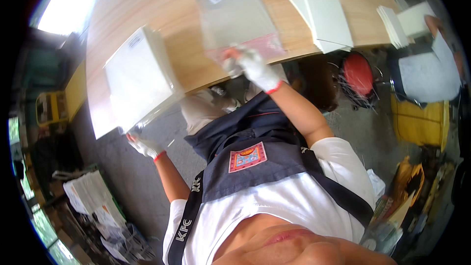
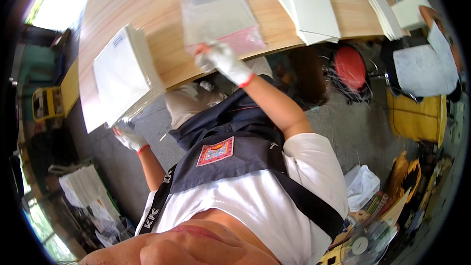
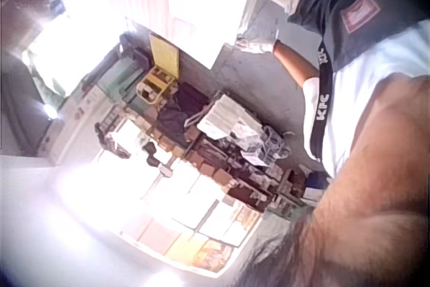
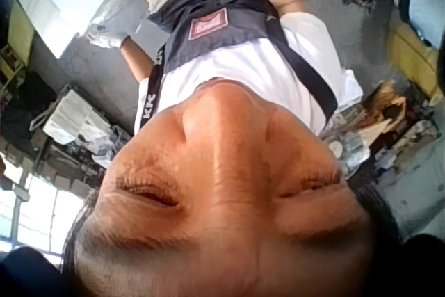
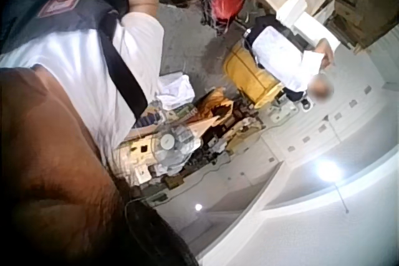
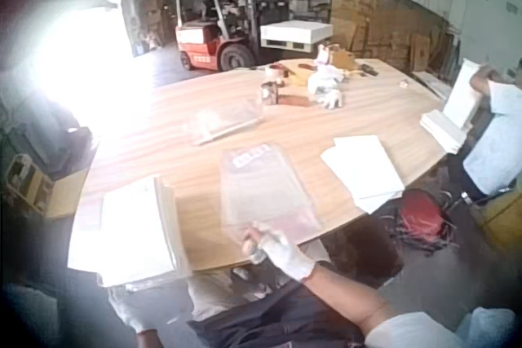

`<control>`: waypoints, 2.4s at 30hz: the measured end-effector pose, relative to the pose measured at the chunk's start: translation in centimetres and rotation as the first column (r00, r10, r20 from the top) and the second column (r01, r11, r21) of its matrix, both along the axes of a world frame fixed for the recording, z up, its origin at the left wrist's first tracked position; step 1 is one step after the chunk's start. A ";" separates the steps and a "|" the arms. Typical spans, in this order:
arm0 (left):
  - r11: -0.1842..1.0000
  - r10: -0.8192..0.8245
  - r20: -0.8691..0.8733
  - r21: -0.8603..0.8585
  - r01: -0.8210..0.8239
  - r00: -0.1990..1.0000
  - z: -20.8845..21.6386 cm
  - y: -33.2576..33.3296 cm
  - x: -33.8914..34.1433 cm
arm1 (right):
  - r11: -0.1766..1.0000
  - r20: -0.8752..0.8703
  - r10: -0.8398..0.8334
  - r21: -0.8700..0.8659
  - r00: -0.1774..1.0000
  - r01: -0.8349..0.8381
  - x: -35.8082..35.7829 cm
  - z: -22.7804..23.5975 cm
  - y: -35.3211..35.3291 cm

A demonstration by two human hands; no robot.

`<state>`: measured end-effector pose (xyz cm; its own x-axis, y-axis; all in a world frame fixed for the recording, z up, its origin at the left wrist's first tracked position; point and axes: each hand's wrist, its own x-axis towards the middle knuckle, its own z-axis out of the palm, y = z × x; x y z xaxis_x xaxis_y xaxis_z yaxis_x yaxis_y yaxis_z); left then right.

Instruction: The person repeatedly picks up white rectangular boards from a stack on the right and places them into clear plastic sleeves on the table. The person wears white gloves and a KFC apron while performing this repetitive packaging task.

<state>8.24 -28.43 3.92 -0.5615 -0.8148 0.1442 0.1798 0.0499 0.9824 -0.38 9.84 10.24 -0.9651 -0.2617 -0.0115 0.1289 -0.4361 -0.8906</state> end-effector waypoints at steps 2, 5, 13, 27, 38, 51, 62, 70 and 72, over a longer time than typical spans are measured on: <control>0.997 -0.016 0.170 -0.065 0.027 0.985 -4.9 0.6 2.9 | 0.922 0.065 -0.372 0.142 0.926 0.360 1.6 -1.0 7.3; 0.913 -0.275 0.268 -0.230 0.338 0.924 -7.6 6.0 4.8 | 0.456 0.005 -0.873 0.367 0.489 0.811 3.2 -3.5 19.3; 0.184 -0.740 0.310 -0.760 0.624 0.596 0.7 18.8 -2.1 | 0.545 0.369 -0.808 0.168 0.460 0.822 4.1 -8.6 40.3; -0.222 0.045 0.871 -0.468 0.855 0.489 5.4 27.9 -13.2 | 0.546 0.156 -0.837 0.150 0.525 0.824 -3.4 -3.0 31.7; 0.035 -0.395 0.717 -0.613 0.789 0.574 1.9 23.3 -15.7 | 0.974 0.377 -0.188 -0.044 0.907 0.220 7.5 -1.2 20.4; 0.124 -0.499 0.693 -0.536 0.835 0.519 3.6 23.0 -14.4 | 0.899 0.477 -0.003 -0.384 0.879 0.211 8.9 -10.5 19.1; 0.731 -0.665 0.035 0.233 0.641 0.746 -2.6 27.6 -10.6 | 0.853 0.528 -0.405 -0.075 0.746 0.516 9.9 -5.2 12.7; 0.528 -0.796 -0.064 0.412 0.743 0.602 -3.9 27.3 -8.6 | 0.922 0.487 -0.273 -0.115 0.830 0.371 8.9 -4.9 13.3; 0.407 -0.744 -0.143 0.676 0.614 0.652 -3.0 26.5 -8.2 | 0.909 0.519 -0.298 -0.103 0.801 0.405 9.1 -5.0 13.2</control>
